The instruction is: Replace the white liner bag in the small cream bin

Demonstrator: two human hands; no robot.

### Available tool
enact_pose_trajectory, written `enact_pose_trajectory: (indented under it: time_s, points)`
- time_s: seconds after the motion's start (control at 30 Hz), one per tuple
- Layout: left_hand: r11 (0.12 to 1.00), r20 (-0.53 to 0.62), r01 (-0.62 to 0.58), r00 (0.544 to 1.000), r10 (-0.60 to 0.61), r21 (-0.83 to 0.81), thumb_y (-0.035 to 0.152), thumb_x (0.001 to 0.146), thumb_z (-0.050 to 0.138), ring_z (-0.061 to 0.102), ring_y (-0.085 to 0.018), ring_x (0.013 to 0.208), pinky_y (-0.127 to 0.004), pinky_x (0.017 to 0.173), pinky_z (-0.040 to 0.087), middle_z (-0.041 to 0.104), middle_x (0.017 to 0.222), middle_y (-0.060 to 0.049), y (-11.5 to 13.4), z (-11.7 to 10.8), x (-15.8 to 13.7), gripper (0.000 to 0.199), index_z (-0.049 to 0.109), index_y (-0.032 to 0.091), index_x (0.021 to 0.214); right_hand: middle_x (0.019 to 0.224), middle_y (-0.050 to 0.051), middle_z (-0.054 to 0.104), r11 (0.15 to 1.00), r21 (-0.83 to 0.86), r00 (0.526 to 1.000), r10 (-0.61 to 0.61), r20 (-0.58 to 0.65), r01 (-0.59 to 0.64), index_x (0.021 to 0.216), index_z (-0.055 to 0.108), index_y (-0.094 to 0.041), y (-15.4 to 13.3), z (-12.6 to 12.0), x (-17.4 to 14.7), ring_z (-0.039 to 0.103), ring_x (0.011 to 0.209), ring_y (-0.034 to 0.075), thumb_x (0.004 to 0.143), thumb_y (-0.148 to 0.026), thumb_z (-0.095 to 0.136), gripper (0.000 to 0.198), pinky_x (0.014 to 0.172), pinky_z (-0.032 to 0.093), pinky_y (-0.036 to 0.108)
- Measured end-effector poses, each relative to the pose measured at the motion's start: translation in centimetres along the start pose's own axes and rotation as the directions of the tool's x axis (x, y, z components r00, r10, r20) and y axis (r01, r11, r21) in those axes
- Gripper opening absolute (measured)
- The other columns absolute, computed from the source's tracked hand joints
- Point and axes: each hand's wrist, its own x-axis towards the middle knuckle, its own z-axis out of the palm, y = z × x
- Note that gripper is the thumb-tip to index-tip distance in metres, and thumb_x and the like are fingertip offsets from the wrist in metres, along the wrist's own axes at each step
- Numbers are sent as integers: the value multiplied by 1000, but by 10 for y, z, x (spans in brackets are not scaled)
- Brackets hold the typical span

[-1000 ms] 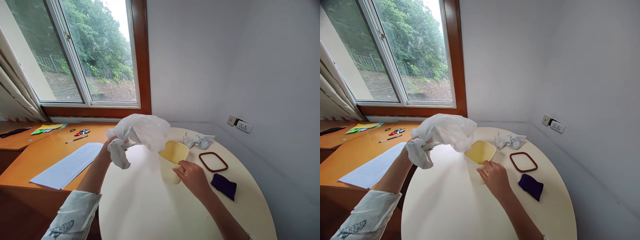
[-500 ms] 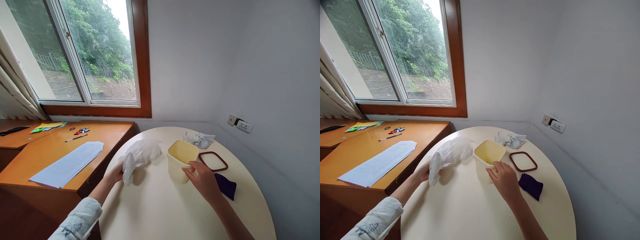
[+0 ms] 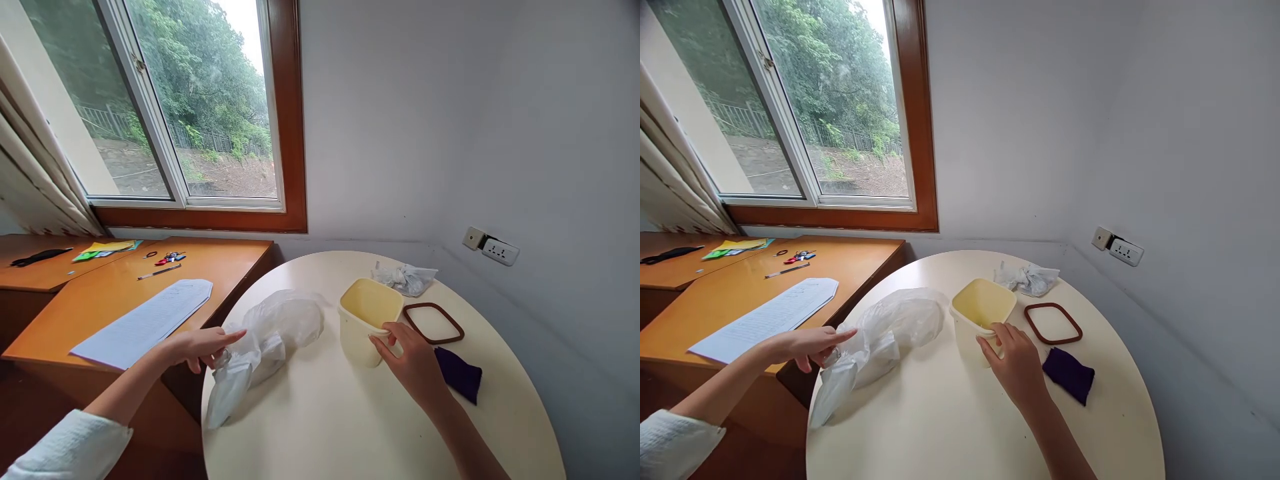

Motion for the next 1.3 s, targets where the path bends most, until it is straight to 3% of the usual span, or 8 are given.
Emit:
enact_pose_trajectory:
  time_s: [0.17, 0.3, 0.43, 0.57, 0.87, 1.1, 1.2, 1.3]
  points:
    - [886, -147, -128, 966, 213, 445, 62, 73, 47, 33, -37, 127, -57, 99, 23, 40, 137, -16, 20, 25, 0, 73, 38, 23, 133, 63, 0, 52, 999, 33, 1000, -2, -21, 3, 85, 55, -19, 1, 3, -1, 52, 60, 15, 83, -35, 53, 16, 60, 41, 27]
    - [722, 20, -259, 947, 321, 642, 64, 74, 43, 12, -37, 135, -62, 101, 7, 17, 149, -11, 24, 51, 9, 71, 30, 33, 137, 66, 0, 51, 998, 60, 999, -2, -40, 4, 89, 55, -19, 3, 6, -2, 52, 62, 15, 83, -33, 53, 16, 62, 43, 27]
    - [702, 87, -237, 966, 242, 672, 65, 76, 36, 7, -39, 135, -66, 98, 4, 12, 149, -13, 12, 84, 36, 69, 30, 33, 136, 71, 2, 53, 997, 83, 999, 5, -33, -2, 94, 54, -18, 6, 8, 0, 53, 67, 16, 84, -33, 51, 17, 64, 45, 28]
    - [736, -91, -71, 980, 177, 674, 62, 79, 32, 15, -43, 132, -72, 89, 10, 15, 147, -22, 6, 102, 75, 68, 32, 27, 137, 89, 7, 56, 993, 115, 999, 21, -39, -17, 105, 54, -20, 12, 12, 1, 57, 85, 19, 86, -31, 48, 22, 75, 49, 32]
    - [758, -347, 43, 905, 246, 651, 52, 81, 36, 10, -47, 132, -67, 95, 3, 14, 142, -33, 50, 94, 123, 66, 41, 9, 130, 122, 10, 49, 986, 150, 997, 72, -33, -66, 130, 38, -26, 21, 26, 8, 47, 116, 23, 88, -30, 42, 42, 93, 44, 40]
    - [712, -210, -287, 827, 522, 641, 45, 78, 48, 5, -36, 136, -56, 105, 7, 9, 147, -23, 96, 94, 83, 66, 33, 12, 134, 136, 12, 39, 877, 406, 963, 268, 31, -257, 141, 12, -26, 33, 51, 1, 43, 121, 22, 84, -34, 50, 69, 92, 45, 41]
    - [726, -43, -535, 792, 609, 433, 48, 80, 46, 14, -30, 136, -47, 106, 22, 11, 150, -12, 102, 111, 48, 64, 29, 23, 136, 134, 12, 42, 814, 472, 938, 332, 101, -339, 141, 7, -27, 37, 60, -5, 45, 120, 22, 82, -35, 53, 76, 93, 44, 43]
    - [761, 87, -608, 791, 606, 226, 49, 79, 47, 17, -27, 136, -42, 106, 26, 15, 150, -8, 101, 136, 23, 71, 18, 27, 140, 137, 11, 39, 766, 524, 927, 336, 167, -372, 141, 8, -28, 38, 66, -9, 44, 121, 23, 81, -35, 54, 76, 92, 44, 43]
